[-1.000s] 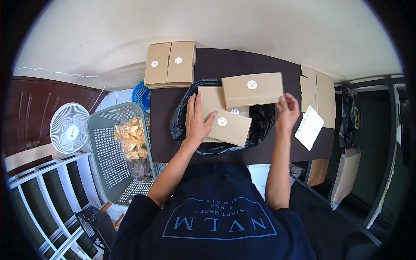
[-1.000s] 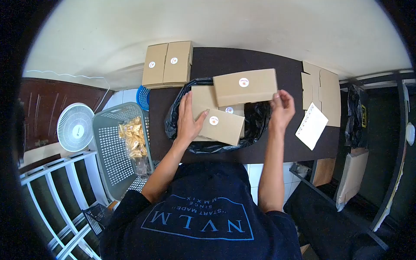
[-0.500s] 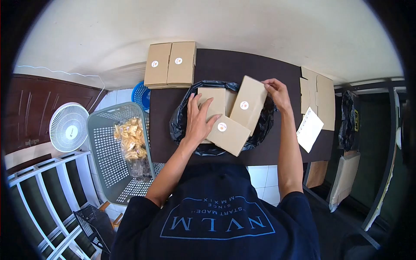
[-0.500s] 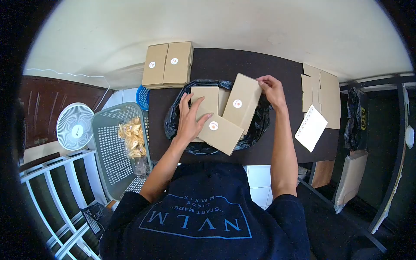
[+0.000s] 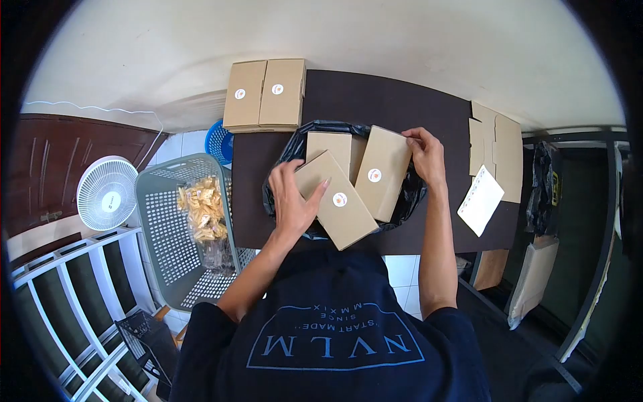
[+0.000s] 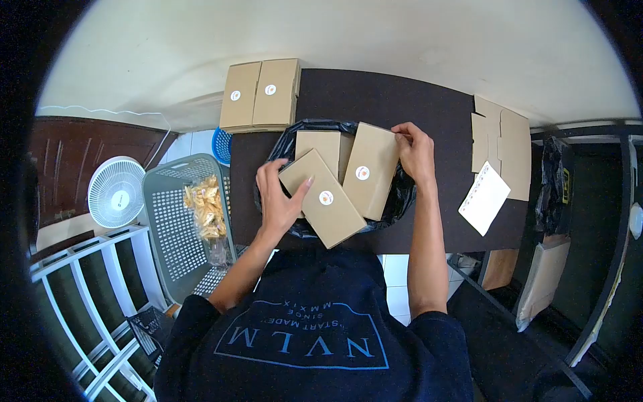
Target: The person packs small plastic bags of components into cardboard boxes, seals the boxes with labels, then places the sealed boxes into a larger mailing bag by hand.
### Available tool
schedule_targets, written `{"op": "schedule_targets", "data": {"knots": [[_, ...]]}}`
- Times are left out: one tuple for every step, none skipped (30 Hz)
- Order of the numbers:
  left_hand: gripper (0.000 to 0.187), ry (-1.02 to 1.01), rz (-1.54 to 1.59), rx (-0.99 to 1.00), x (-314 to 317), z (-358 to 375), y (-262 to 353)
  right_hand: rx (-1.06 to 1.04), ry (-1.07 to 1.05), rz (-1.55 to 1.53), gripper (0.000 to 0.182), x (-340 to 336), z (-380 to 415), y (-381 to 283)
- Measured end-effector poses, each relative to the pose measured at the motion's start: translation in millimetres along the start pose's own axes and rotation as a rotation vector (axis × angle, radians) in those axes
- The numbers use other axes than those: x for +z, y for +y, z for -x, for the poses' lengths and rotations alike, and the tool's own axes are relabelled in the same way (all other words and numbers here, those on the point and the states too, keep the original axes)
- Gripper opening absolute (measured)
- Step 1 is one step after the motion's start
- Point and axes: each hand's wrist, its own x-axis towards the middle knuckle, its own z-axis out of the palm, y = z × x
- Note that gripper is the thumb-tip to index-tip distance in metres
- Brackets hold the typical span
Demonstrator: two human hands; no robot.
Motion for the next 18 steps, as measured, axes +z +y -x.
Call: {"op": "schedule_targets", "data": {"knots": [[0.063, -0.019, 0.014, -0.132, 1.0, 10.9, -5.5, -0.006, -0.010, -0.037, 0.015, 0.1, 3.3, 3.6], [0.082, -0.085, 0.014, -0.166, 3.2, 19.9, -12.6, -0.013, -0.018, -0.074, 0.015, 1.2, 6.4, 6.6], [0.082, -0.087, 0.013, -0.166, 5.7, 21.1, -13.6, -0.010, -0.018, -0.075, 0.015, 4.6, 5.9, 9.6], [0.084, -0.064, 0.044, -0.164, 8.7, 23.0, -12.3, 0.022, -0.042, -0.061, 0.015, 9.7, 5.3, 13.2], [0.086, -0.038, 0.076, -0.161, 12.0, 24.1, -11.7, 0.050, -0.065, -0.047, 0.015, 14.7, 5.0, 15.5], [0.086, -0.034, 0.077, -0.160, 17.0, 23.7, -13.9, 0.040, -0.050, -0.046, 0.015, 20.3, 5.2, 15.0], [0.087, -0.009, 0.112, -0.208, 22.3, 22.5, -16.6, 0.037, -0.050, -0.046, 0.015, 26.5, 5.0, 15.1], [0.089, 0.015, 0.146, -0.255, 26.0, 21.2, -19.7, 0.041, -0.007, -0.026, 0.014, 33.0, 4.6, 15.3], [0.089, 0.017, 0.148, -0.250, 26.6, 18.0, -21.1, 0.045, 0.038, -0.007, 0.014, 38.1, 4.1, 15.0], [0.086, -0.013, 0.259, -0.304, 26.7, 16.6, -22.4, 0.038, 0.047, -0.035, 0.021, 41.7, 5.5, 15.8], [0.083, -0.043, 0.370, -0.360, 26.7, 16.6, -23.3, 0.039, 0.045, -0.034, 0.021, 47.3, 9.0, 16.5], [0.083, -0.041, 0.370, -0.360, 26.1, 15.4, -23.1, -0.019, 0.058, -0.046, 0.026, 53.7, 12.8, 16.0], [0.077, -0.020, 0.430, -0.417, 25.1, 13.6, -22.9, -0.075, 0.071, -0.059, 0.031, 57.9, 16.3, 16.1], [0.071, 0.002, 0.490, -0.475, 24.5, 12.4, -23.0, -0.042, 0.018, -0.044, 0.039, 59.0, 20.7, 17.2], [0.071, 0.001, 0.490, -0.477, 25.6, 12.5, -26.0, -0.041, 0.017, -0.043, 0.039, 58.7, 25.9, 14.0], [0.063, 0.051, 0.559, -0.463, 27.5, 12.3, -30.2, -0.046, 0.033, 0.005, 0.041, 58.4, 30.6, 10.8], [0.055, 0.102, 0.628, -0.446, 29.7, 11.8, -33.4, -0.050, 0.052, 0.052, 0.043, 57.5, 34.8, 7.3], [0.046, 0.123, 0.700, -0.413, 25.1, 6.5, -25.4, -0.047, 0.053, 0.053, 0.043, 56.8, 38.7, 6.4]]}}
